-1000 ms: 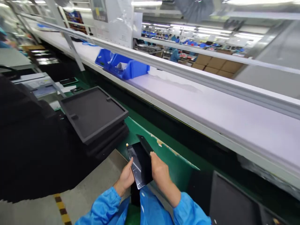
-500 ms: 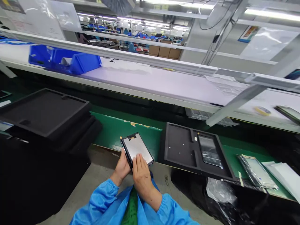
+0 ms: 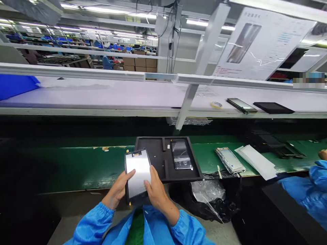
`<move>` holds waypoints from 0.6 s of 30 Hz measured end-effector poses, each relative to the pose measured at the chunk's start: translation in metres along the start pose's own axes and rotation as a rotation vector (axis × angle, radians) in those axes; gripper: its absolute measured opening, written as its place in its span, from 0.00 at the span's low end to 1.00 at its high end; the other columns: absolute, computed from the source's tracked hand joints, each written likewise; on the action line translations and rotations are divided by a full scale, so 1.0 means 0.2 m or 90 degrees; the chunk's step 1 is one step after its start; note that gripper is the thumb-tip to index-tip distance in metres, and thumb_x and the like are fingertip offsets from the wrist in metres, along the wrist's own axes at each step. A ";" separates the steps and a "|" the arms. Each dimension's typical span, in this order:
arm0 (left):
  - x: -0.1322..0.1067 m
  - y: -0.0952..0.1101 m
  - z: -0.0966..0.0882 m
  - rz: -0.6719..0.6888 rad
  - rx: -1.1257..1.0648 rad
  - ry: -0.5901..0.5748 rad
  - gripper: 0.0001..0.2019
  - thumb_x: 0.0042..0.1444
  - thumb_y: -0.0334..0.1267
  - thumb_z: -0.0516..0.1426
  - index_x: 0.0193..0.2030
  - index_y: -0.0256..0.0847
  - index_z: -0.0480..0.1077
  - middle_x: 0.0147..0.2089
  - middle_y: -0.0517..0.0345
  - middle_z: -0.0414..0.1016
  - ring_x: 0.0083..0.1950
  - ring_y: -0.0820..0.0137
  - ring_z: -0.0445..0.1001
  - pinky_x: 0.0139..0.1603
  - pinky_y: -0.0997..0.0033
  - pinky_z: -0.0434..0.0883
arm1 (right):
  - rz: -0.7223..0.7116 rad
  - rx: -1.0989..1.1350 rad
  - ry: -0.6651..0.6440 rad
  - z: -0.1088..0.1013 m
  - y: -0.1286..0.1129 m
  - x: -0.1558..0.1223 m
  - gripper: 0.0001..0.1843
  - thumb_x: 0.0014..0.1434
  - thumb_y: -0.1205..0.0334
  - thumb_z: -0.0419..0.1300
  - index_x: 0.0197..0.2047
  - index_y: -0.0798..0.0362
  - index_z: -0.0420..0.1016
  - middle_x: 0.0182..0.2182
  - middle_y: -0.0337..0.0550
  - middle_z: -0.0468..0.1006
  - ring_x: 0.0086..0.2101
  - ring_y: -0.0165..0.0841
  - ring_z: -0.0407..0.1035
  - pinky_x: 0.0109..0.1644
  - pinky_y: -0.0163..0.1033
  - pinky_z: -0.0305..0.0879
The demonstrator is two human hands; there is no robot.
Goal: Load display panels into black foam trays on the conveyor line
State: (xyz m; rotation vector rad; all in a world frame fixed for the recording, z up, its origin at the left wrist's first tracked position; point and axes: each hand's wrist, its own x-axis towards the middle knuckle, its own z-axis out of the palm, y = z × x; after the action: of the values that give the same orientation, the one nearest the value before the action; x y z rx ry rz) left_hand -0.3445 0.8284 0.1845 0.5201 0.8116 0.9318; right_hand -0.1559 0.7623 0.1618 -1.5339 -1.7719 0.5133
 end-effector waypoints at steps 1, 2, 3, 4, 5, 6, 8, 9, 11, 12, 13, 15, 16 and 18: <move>0.08 -0.01 0.07 0.004 0.026 0.006 0.30 0.44 0.41 0.74 0.53 0.33 0.74 0.48 0.39 0.84 0.47 0.50 0.84 0.46 0.58 0.80 | 0.021 0.026 0.004 -0.06 0.07 0.00 0.34 0.72 0.54 0.50 0.77 0.53 0.49 0.74 0.55 0.55 0.72 0.43 0.51 0.74 0.56 0.56; 0.17 -0.02 0.13 0.016 0.052 0.017 0.30 0.42 0.40 0.75 0.52 0.33 0.74 0.46 0.39 0.84 0.46 0.50 0.84 0.46 0.58 0.80 | 0.036 0.048 0.013 -0.12 0.14 -0.01 0.34 0.72 0.53 0.50 0.77 0.52 0.51 0.74 0.53 0.53 0.72 0.43 0.49 0.74 0.56 0.55; 0.26 -0.02 0.18 0.034 0.079 0.036 0.30 0.41 0.38 0.75 0.51 0.33 0.74 0.45 0.40 0.85 0.45 0.50 0.84 0.45 0.58 0.80 | 0.049 0.068 0.022 -0.18 0.20 -0.02 0.33 0.72 0.53 0.51 0.76 0.50 0.53 0.75 0.51 0.51 0.73 0.42 0.48 0.74 0.56 0.55; 0.34 -0.02 0.22 0.050 0.106 0.056 0.30 0.40 0.37 0.75 0.50 0.34 0.74 0.44 0.41 0.85 0.44 0.51 0.84 0.45 0.58 0.80 | 0.059 0.087 0.025 -0.24 0.25 -0.03 0.31 0.72 0.53 0.51 0.75 0.49 0.55 0.75 0.50 0.51 0.73 0.42 0.48 0.73 0.56 0.57; 0.42 -0.03 0.26 0.061 0.131 0.077 0.29 0.39 0.36 0.75 0.49 0.34 0.74 0.43 0.42 0.85 0.44 0.51 0.84 0.45 0.58 0.79 | 0.067 0.104 0.024 -0.29 0.31 -0.05 0.30 0.72 0.53 0.51 0.74 0.48 0.58 0.75 0.49 0.52 0.72 0.42 0.50 0.72 0.55 0.60; 0.49 -0.03 0.28 0.066 0.153 0.096 0.28 0.39 0.35 0.75 0.48 0.34 0.74 0.41 0.42 0.85 0.43 0.52 0.84 0.45 0.58 0.79 | 0.075 0.120 0.021 -0.34 0.36 -0.07 0.29 0.72 0.53 0.51 0.73 0.48 0.61 0.74 0.50 0.53 0.71 0.42 0.53 0.70 0.53 0.64; 0.60 -0.05 0.31 0.069 0.188 0.134 0.26 0.39 0.34 0.75 0.46 0.35 0.74 0.39 0.44 0.84 0.41 0.53 0.83 0.45 0.59 0.78 | 0.086 0.134 0.016 -0.42 0.45 -0.11 0.26 0.71 0.55 0.52 0.69 0.49 0.66 0.73 0.51 0.58 0.69 0.42 0.57 0.66 0.51 0.69; 0.63 -0.07 0.31 0.071 0.201 0.150 0.25 0.39 0.33 0.74 0.45 0.35 0.74 0.38 0.44 0.84 0.40 0.54 0.83 0.45 0.59 0.77 | 0.088 0.132 0.017 -0.45 0.50 -0.13 0.25 0.71 0.56 0.52 0.68 0.49 0.69 0.71 0.52 0.61 0.68 0.42 0.60 0.66 0.51 0.69; 0.67 -0.10 0.30 0.077 0.221 0.174 0.23 0.40 0.33 0.74 0.43 0.35 0.73 0.36 0.46 0.83 0.38 0.56 0.82 0.45 0.59 0.77 | 0.078 0.110 0.025 -0.51 0.58 -0.15 0.23 0.71 0.56 0.53 0.65 0.51 0.72 0.68 0.53 0.67 0.66 0.42 0.63 0.67 0.53 0.68; 0.68 -0.11 0.30 0.080 0.230 0.185 0.22 0.41 0.33 0.74 0.43 0.34 0.73 0.35 0.46 0.83 0.37 0.57 0.81 0.45 0.58 0.76 | 0.067 0.094 0.028 -0.53 0.61 -0.15 0.22 0.71 0.57 0.53 0.64 0.51 0.73 0.66 0.53 0.69 0.65 0.42 0.65 0.68 0.54 0.67; 0.69 -0.12 0.29 0.086 0.239 0.193 0.22 0.41 0.32 0.73 0.42 0.34 0.73 0.35 0.47 0.82 0.37 0.57 0.81 0.46 0.57 0.76 | 0.055 0.078 0.031 -0.55 0.63 -0.15 0.21 0.71 0.57 0.52 0.63 0.51 0.74 0.64 0.53 0.72 0.64 0.42 0.67 0.68 0.55 0.67; 0.69 -0.14 0.28 0.113 0.252 0.219 0.22 0.41 0.31 0.73 0.43 0.35 0.72 0.35 0.48 0.81 0.39 0.57 0.81 0.51 0.54 0.75 | 0.028 0.049 0.030 -0.57 0.66 -0.15 0.21 0.71 0.58 0.52 0.62 0.52 0.75 0.63 0.53 0.74 0.62 0.42 0.69 0.66 0.55 0.69; 0.70 -0.14 0.28 0.131 0.261 0.235 0.22 0.41 0.30 0.73 0.43 0.36 0.71 0.36 0.48 0.81 0.41 0.57 0.80 0.54 0.52 0.74 | 0.015 0.036 0.027 -0.58 0.67 -0.14 0.20 0.71 0.59 0.52 0.62 0.52 0.75 0.62 0.53 0.74 0.62 0.42 0.70 0.65 0.54 0.70; 0.71 -0.14 0.28 0.182 0.308 0.268 0.23 0.42 0.29 0.72 0.45 0.37 0.71 0.41 0.46 0.81 0.49 0.54 0.79 0.61 0.49 0.70 | -0.013 0.015 0.017 -0.58 0.66 -0.13 0.20 0.71 0.60 0.52 0.62 0.52 0.75 0.62 0.53 0.74 0.61 0.41 0.70 0.64 0.52 0.71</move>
State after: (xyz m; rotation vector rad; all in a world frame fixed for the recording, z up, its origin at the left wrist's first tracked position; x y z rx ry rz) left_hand -0.2372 0.9324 0.1444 0.8929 1.3864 1.1297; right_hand 0.0188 0.7462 0.1378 -1.4985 -1.7533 0.5004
